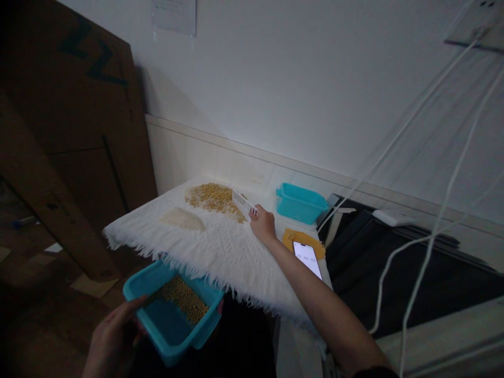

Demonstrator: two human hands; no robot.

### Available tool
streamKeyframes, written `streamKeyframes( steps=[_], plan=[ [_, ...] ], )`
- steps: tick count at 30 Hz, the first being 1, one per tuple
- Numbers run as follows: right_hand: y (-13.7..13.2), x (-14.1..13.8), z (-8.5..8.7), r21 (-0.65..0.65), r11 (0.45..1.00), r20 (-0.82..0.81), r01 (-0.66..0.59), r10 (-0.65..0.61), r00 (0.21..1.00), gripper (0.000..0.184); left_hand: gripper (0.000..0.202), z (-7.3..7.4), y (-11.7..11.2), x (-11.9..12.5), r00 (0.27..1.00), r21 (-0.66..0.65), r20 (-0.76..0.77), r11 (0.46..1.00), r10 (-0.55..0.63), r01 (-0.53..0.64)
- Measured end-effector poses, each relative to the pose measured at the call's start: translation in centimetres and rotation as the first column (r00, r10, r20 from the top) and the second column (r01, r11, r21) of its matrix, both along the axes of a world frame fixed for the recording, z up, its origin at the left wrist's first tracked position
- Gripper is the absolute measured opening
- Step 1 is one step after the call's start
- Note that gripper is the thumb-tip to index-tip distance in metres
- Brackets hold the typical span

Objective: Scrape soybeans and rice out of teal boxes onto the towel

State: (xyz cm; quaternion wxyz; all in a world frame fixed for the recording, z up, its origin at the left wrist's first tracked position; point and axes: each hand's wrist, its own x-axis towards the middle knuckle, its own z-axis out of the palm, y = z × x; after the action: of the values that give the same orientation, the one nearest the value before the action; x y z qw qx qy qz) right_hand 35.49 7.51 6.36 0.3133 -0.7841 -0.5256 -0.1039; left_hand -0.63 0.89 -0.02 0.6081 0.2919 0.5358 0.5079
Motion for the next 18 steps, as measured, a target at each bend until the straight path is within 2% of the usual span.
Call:
streamKeyframes(
  steps=[6, 10, 14, 18],
  plan=[
    [-1.7, -0.7, -0.1, 0.027, 0.996, -0.030, -0.085, 0.085, 0.996, 0.013, 0.033, 0.1, 0.2, 0.2, 1.000, 0.026, -0.015, 0.999, -0.025, 0.025],
    [-1.5, 0.5, 0.8, 0.064, 0.991, -0.058, -0.117, 0.120, 0.991, 0.014, 0.034, -0.1, 0.2, 0.3, 0.999, 0.013, 0.006, 0.999, -0.038, 0.038],
    [1.1, 2.7, 2.3, 0.104, 0.982, -0.109, -0.158, 0.169, 0.980, 0.018, 0.034, -0.3, 0.0, 0.1, 0.999, 0.008, 0.010, 0.999, -0.042, 0.042],
    [5.0, 4.4, 2.3, 0.097, 0.962, -0.190, -0.256, 0.271, 0.944, 0.031, 0.036, -0.4, 0.0, 0.0, 0.998, 0.030, 0.006, 0.997, -0.067, 0.067]
  ],
)
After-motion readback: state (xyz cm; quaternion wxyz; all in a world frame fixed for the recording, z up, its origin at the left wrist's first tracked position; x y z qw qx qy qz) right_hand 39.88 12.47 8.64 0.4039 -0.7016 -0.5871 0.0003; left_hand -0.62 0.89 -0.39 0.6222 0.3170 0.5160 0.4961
